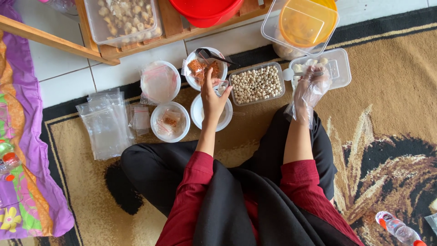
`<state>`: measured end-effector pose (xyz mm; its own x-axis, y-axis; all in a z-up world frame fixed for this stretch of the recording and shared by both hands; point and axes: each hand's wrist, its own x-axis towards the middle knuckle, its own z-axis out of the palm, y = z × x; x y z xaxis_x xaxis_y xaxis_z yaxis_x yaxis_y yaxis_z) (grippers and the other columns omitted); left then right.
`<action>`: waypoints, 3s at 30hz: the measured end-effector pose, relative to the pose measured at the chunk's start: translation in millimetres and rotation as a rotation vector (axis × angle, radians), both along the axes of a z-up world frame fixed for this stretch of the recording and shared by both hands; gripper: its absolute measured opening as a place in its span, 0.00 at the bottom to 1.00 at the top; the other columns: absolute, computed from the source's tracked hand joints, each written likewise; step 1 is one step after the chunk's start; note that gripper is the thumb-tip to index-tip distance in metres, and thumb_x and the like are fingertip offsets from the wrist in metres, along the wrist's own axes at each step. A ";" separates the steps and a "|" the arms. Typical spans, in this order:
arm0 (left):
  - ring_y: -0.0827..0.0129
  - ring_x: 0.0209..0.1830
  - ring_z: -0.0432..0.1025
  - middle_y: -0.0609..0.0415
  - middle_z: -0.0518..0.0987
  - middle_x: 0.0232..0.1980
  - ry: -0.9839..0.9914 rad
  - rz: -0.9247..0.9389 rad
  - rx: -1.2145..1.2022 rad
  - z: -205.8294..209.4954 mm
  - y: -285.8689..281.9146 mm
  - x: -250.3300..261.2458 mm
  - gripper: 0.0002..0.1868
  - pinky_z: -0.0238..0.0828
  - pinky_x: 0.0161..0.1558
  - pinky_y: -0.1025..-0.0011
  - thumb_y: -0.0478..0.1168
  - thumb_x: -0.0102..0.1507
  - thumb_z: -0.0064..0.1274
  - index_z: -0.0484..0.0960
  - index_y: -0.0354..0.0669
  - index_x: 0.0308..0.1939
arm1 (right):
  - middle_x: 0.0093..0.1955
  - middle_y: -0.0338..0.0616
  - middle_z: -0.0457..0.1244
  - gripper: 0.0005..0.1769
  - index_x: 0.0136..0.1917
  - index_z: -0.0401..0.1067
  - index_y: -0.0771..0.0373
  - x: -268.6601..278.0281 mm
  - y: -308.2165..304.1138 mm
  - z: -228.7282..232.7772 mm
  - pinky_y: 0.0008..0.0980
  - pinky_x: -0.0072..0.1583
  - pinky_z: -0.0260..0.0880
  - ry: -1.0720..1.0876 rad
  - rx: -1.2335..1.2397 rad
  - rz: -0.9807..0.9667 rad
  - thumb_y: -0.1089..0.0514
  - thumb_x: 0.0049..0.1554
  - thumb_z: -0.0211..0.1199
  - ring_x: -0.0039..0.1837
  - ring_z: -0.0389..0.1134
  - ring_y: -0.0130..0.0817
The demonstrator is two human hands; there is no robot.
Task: Packaging various small food items into plastic bags using a spoon
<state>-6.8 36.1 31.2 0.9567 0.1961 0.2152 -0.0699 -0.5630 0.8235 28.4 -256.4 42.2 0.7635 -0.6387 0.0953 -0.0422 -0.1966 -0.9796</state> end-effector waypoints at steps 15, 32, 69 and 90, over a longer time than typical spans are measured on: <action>0.51 0.53 0.77 0.51 0.80 0.51 -0.047 0.048 0.004 31.5 9.8 -21.0 0.48 0.67 0.63 0.45 0.50 0.57 0.70 0.60 0.53 0.77 | 0.33 0.48 0.65 0.10 0.44 0.71 0.63 -3.9 9.5 4.3 0.25 0.36 0.72 -0.048 -0.119 0.131 0.59 0.68 0.62 0.35 0.71 0.30; 0.57 0.49 0.81 0.54 0.82 0.50 -0.171 0.107 0.021 31.8 39.8 -52.7 0.49 0.60 0.67 0.55 0.49 0.54 0.73 0.63 0.52 0.76 | 0.29 0.42 0.68 0.10 0.44 0.75 0.57 -12.5 36.3 15.5 0.22 0.37 0.68 0.051 0.086 0.231 0.52 0.66 0.61 0.33 0.73 0.29; 0.55 0.49 0.80 0.43 0.80 0.46 -0.172 0.216 -0.255 106.0 108.0 -193.6 0.52 0.75 0.58 0.59 0.36 0.52 0.74 0.61 0.39 0.75 | 0.42 0.43 0.69 0.15 0.50 0.74 0.59 58.8 -108.8 -9.1 0.27 0.37 0.76 0.326 0.272 0.575 0.50 0.53 0.69 0.39 0.74 0.28; 0.56 0.52 0.80 0.45 0.80 0.47 -0.147 0.308 -0.217 119.1 146.7 -245.5 0.54 0.74 0.58 0.60 0.35 0.52 0.74 0.58 0.38 0.77 | 0.52 0.50 0.76 0.20 0.58 0.79 0.76 -14.3 70.5 172.5 0.30 0.65 0.75 1.023 -1.397 1.259 0.63 0.61 0.52 0.58 0.76 0.42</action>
